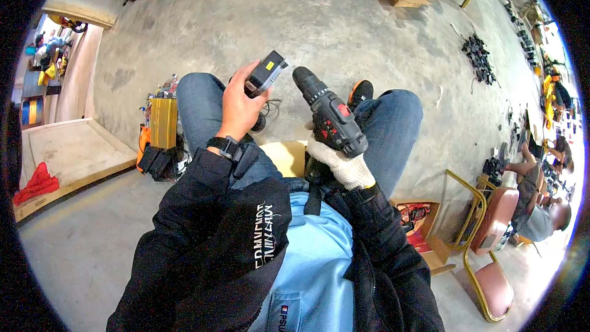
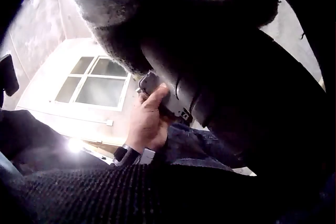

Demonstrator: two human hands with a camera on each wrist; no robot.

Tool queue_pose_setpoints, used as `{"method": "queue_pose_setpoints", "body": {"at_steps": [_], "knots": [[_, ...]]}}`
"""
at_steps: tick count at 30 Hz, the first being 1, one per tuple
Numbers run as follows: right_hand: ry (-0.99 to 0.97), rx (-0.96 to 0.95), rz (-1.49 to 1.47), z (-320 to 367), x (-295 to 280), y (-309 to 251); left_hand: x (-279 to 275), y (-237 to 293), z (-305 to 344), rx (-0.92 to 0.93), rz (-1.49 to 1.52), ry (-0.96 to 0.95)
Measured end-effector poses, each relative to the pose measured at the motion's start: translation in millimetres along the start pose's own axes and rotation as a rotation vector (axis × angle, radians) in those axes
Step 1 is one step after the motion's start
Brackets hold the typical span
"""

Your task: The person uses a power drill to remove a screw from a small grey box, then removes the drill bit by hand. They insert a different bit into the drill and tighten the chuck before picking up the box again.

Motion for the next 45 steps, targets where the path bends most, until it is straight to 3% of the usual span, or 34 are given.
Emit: {"method": "queue_pose_setpoints", "body": {"at_steps": [5, 7, 11, 14, 16, 18, 20, 25, 27, 31, 36, 43, 45], "knots": [[0.110, -0.043, -0.011, 0, -1, 0, 5, 8, -2, 0.158, -0.198, 0.026], [0.082, -0.030, -0.024, 1, -4, 3, 6, 10, -2, 0.250, -0.392, 0.028], [0.054, -0.001, -0.045, 2, -5, 4, 8, 8, -3, 0.310, -0.466, 0.034], [0.060, 0.042, -0.098, 2, -6, 4, 8, 6, -4, 0.244, -0.393, 0.021], [0.073, 0.022, -0.082, 3, -6, 5, 6, -4, -7, -0.019, -0.130, -0.005], [0.087, 0.003, -0.065, 3, -6, 5, 5, -6, -10, -0.028, -0.081, 0.023], [0.097, -0.004, -0.127, 2, -8, 7, 5, -10, -10, -0.233, 0.021, 0.011], [0.112, -0.010, -0.166, 2, -9, 4, 3, -17, -11, -0.218, 0.087, 0.027], [0.113, 0.013, -0.173, 3, -9, 0, 8, -28, -8, -0.441, 0.496, 0.003], [0.053, -0.010, -0.022, 4, -7, -4, 14, -42, -5, -0.526, 0.728, -0.064], [-0.051, -0.022, -0.017, 4, 0, -2, 12, -31, -6, -0.494, 0.704, -0.141], [-0.095, -0.101, 0.040, 3, 2, 7, 9, -16, -3, -0.227, 0.162, -0.208], [-0.105, -0.093, 0.018, 4, 2, 8, 7, -10, -1, -0.207, 0.135, -0.215]]}}
Point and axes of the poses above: each hand's wrist, its own z-axis away from the middle knuckle, its own x-axis out of the palm, y = z × x, the point moved 3 cm from there along -z, towards the middle knuckle, and after that the axes turned 3 degrees about z, right-handed, at the moved point
